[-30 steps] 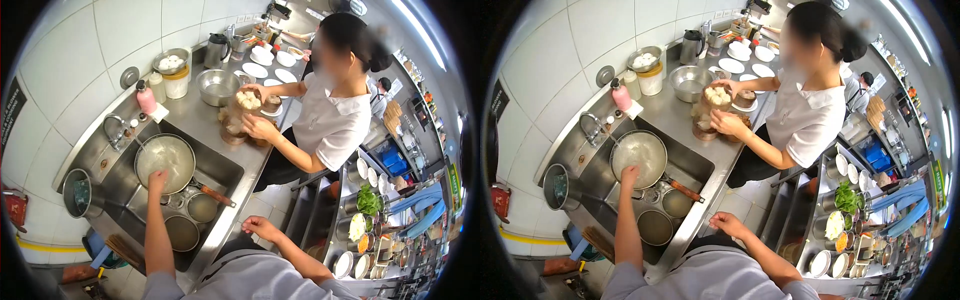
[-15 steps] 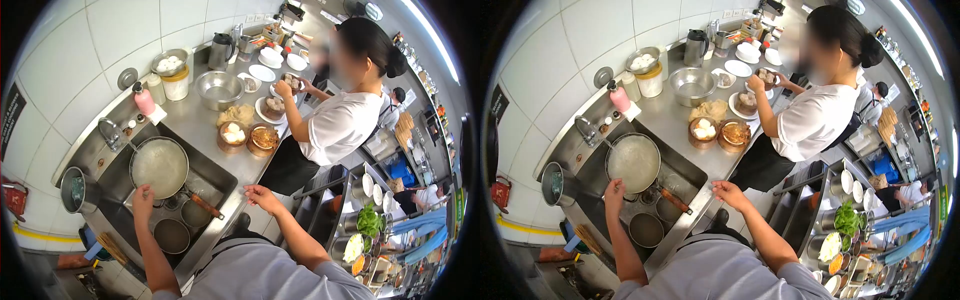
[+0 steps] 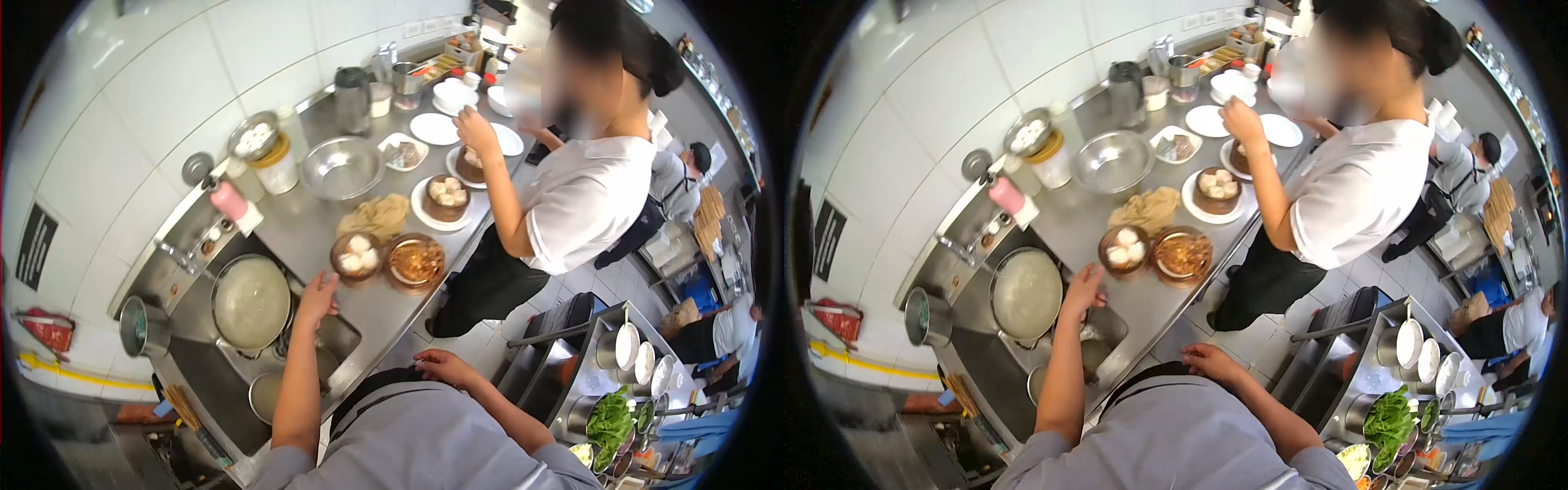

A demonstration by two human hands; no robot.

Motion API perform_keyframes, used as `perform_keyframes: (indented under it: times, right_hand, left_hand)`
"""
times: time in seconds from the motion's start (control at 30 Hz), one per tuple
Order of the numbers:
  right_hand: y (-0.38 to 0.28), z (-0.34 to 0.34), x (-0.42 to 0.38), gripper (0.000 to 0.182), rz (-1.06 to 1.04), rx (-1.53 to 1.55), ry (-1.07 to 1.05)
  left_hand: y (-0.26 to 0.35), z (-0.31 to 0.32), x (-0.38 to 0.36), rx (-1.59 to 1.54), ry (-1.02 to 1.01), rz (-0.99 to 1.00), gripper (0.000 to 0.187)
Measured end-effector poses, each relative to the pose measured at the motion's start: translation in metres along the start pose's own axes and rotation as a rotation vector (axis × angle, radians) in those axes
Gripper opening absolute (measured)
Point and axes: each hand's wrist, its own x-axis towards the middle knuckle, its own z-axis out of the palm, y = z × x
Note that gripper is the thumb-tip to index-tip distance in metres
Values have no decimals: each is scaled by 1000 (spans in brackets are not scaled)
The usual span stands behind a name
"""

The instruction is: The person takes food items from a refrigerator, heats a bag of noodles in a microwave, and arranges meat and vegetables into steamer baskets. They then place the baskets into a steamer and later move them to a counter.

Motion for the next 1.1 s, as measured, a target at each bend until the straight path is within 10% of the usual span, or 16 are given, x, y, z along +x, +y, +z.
perform_keyframes:
  times: [0.1, 0.33, 0.57, 0.63, 0.73, 1.1]
  right_hand:
    - [-10, -24, -2, 36, -7, 18, 25]
    - [-27, -25, 18, 36, 13, 30, 54]
    - [-118, -18, 12, 36, -232, -38, 76]
    - [-180, -15, 12, 39, -396, -130, 155]
    - [-243, -13, 36, 49, -444, -220, 205]
    - [-321, -39, 114, 66, -405, -947, -312]
  left_hand:
    - [6, -5, 56, 49, 217, 125, 55]
    - [33, -23, 114, 445, -132, 137, 34]
    - [96, -31, 42, 642, -62, 126, 30]
    - [107, -40, 38, 768, -70, 544, 32]
    - [135, -43, 22, 720, -217, 636, 34]
    - [172, 4, 14, 908, -458, 725, 37]
